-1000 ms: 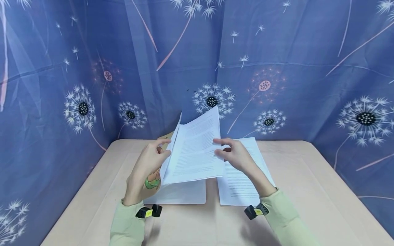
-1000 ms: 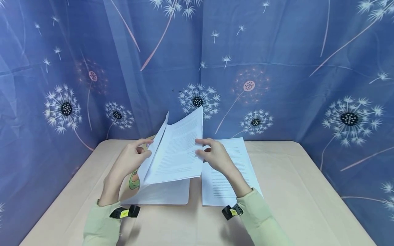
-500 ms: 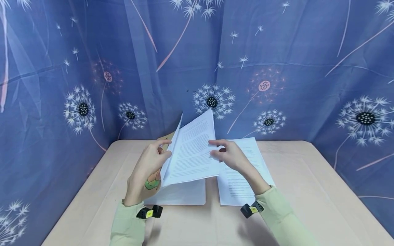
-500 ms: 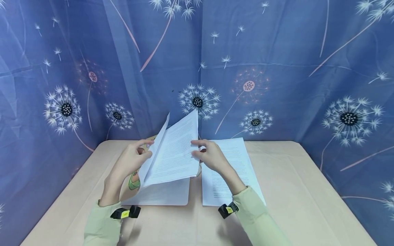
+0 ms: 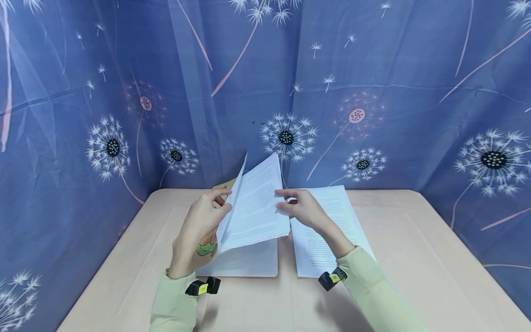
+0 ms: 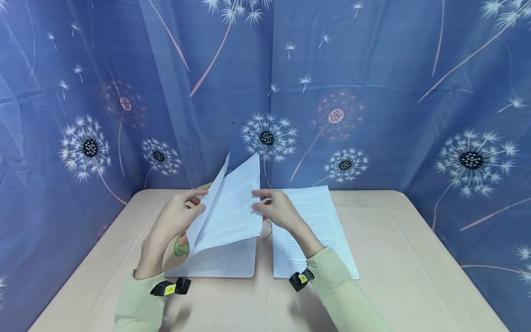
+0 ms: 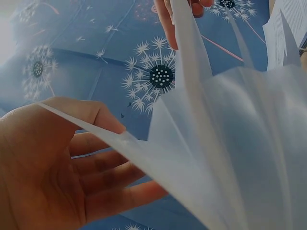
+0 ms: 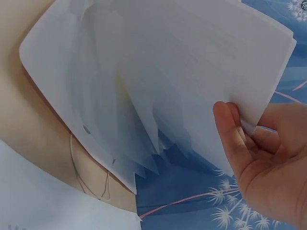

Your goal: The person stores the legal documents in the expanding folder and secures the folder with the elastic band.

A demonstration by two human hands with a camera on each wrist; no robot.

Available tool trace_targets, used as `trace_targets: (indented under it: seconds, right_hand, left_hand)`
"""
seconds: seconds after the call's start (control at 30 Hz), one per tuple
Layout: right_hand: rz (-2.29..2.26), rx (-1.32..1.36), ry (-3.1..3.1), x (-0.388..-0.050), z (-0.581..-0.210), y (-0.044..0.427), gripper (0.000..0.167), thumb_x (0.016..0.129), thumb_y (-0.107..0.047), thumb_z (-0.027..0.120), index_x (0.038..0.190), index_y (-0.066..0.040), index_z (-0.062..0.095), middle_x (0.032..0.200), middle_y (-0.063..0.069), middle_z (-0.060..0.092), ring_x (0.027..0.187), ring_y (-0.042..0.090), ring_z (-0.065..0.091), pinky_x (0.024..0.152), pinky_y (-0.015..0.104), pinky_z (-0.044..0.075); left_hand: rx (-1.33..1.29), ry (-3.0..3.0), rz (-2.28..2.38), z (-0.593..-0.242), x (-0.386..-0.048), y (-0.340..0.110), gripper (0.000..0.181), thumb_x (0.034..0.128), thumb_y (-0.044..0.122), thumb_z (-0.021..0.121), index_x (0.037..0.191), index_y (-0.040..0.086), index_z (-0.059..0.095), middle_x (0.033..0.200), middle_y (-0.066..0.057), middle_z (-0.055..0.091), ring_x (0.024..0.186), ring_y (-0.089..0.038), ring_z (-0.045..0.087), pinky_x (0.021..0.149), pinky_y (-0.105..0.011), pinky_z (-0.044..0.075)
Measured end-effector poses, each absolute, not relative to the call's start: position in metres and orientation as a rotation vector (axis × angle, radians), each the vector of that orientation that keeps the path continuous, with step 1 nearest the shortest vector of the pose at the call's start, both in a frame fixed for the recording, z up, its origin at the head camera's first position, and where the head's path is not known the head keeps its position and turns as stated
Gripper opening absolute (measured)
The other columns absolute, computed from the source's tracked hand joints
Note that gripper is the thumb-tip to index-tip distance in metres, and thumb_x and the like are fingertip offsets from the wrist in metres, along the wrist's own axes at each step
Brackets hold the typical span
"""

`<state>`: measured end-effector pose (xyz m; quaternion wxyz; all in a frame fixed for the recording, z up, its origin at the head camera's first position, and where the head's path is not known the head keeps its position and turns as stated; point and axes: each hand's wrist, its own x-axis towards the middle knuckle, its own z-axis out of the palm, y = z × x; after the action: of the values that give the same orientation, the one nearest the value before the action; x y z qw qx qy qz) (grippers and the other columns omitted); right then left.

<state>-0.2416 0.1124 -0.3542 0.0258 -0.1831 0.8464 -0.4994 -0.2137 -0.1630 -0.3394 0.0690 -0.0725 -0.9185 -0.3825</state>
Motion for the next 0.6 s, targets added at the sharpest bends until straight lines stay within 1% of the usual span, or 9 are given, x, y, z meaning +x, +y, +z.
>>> trace_targets:
  seconds: [0.1,0.23,0.4,0.6]
  right_hand:
    - [-1.555,-0.576,2.608,-0.244,-0.357,0.11,0.044,0.094,-0.018,0.066,0.136,-0.006,0.061,0.132,0.012,0.064,0.089,0.013,0.067,0.07,0.035,0.057]
    - [-1.584,-0.588,2.589,-0.246,-0.361,0.103,0.043,0.094,-0.018,0.067,0.134,-0.006,0.062,0.128,0.013,0.066,0.082,0.012,0.064,0.067,0.037,0.057]
    - [-1.59,-0.586,2.57,-0.247,-0.364,0.091,0.042,0.094,-0.017,0.067,0.134,-0.005,0.063,0.123,0.014,0.067,0.078,0.011,0.064,0.062,0.032,0.056]
    - [-1.609,-0.569,2.558,-0.25,-0.367,0.083,0.041,0.094,-0.015,0.066,0.133,-0.005,0.063,0.116,0.016,0.065,0.054,0.016,0.056,0.053,0.031,0.051]
  left_hand:
    - [-0.215,-2.767,-1.156,-0.339,-0.214,-0.163,0.044,0.0923,0.024,0.053,0.136,0.02,0.061,0.101,-0.004,0.067,0.064,-0.016,0.058,0.061,-0.032,0.047]
    - [-0.216,-2.764,-1.167,-0.34,-0.214,-0.164,0.044,0.0929,0.023,0.053,0.136,0.019,0.061,0.101,-0.005,0.067,0.062,-0.016,0.056,0.059,-0.032,0.046]
    - [-0.214,-2.766,-1.15,-0.341,-0.214,-0.164,0.043,0.0937,0.021,0.053,0.136,0.018,0.061,0.103,-0.007,0.067,0.066,-0.016,0.058,0.059,-0.031,0.045]
    - [-0.215,-2.76,-1.15,-0.342,-0.215,-0.164,0.044,0.0934,0.023,0.053,0.136,0.018,0.061,0.103,-0.007,0.067,0.064,-0.016,0.057,0.058,-0.031,0.045]
